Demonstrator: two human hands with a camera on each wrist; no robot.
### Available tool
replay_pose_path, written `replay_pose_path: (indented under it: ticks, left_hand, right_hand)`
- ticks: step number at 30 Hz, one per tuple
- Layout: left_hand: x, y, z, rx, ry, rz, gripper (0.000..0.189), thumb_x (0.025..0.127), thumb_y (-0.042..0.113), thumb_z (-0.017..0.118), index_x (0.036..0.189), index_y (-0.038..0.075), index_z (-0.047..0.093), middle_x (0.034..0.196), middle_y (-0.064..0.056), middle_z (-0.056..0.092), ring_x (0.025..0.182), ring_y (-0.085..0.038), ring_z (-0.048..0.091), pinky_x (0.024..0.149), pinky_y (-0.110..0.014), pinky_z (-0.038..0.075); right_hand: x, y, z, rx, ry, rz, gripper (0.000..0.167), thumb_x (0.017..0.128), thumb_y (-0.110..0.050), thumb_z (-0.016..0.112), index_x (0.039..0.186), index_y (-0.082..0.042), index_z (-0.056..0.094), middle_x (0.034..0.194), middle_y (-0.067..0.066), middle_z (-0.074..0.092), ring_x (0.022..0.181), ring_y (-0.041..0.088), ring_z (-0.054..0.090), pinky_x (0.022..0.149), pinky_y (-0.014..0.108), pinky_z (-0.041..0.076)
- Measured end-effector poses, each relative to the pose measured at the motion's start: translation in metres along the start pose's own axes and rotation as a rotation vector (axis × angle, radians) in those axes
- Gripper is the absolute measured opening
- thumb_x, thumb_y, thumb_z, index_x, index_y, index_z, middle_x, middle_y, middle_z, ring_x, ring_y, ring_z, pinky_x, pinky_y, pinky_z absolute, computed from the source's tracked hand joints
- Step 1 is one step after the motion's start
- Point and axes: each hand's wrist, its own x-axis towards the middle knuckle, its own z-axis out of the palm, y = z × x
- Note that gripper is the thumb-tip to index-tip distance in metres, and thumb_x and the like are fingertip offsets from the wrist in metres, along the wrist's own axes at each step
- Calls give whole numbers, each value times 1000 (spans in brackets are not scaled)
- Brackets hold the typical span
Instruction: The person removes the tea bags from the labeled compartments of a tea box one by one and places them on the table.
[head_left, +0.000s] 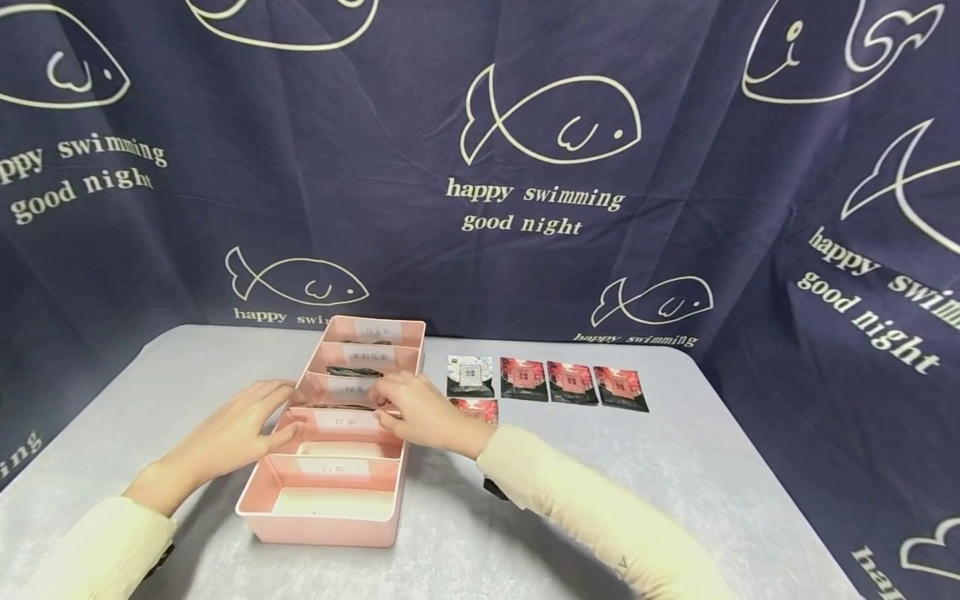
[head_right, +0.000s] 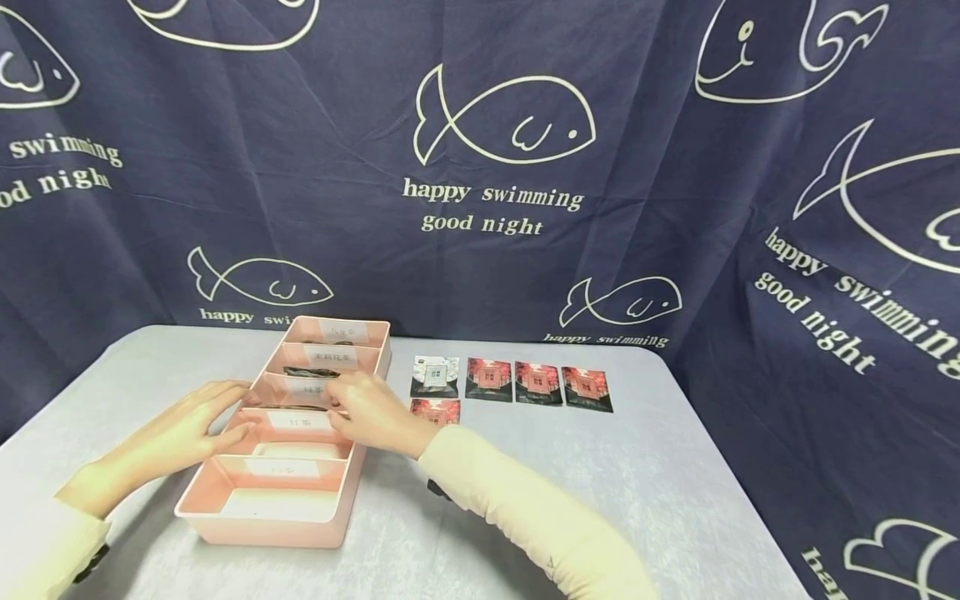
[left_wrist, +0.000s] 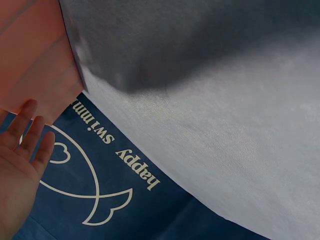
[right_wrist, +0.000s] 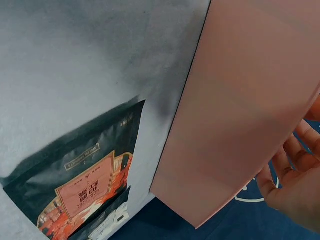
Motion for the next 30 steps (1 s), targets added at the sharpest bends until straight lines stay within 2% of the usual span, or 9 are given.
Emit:
replay_pose_path:
  ticks: [12,22,26,30]
  left_hand:
    - [0,-1,0,1,3,8,36,79,28,66,104,4,58,110,-14,59,106,-33,53,91,-48,42]
    - [0,0,0,11,-19,-11,39,79,29,65,107,2,58,112,-16,58,108,-35,52,92,-50,41]
    - [0,1,-1,12,-37,-25,40,80,29,64,108,2,57,114,-17,57,110,-36,51,93,-51,41]
    - [0,0,-1,14,-28,-21,40,80,28,65,108,2,57,113,-17,57,109,-36,52,93,-51,41]
  right_hand:
    - [3,-2,7,3,-19,17,18,86,-20,59,103,-17,65,95,-7,65,92,8,58,81,24,46]
    - [2,-4,9,21,2,16,16,87,-17,58,100,-16,66,93,-6,66,90,7,58,83,25,45]
    - [2,-4,10,25,30,7,14,86,-15,59,97,-15,66,93,-6,66,88,6,60,85,26,46]
    - [2,-5,11,29,55,2,13,85,-14,59,95,-14,66,92,-6,67,87,6,61,85,26,47]
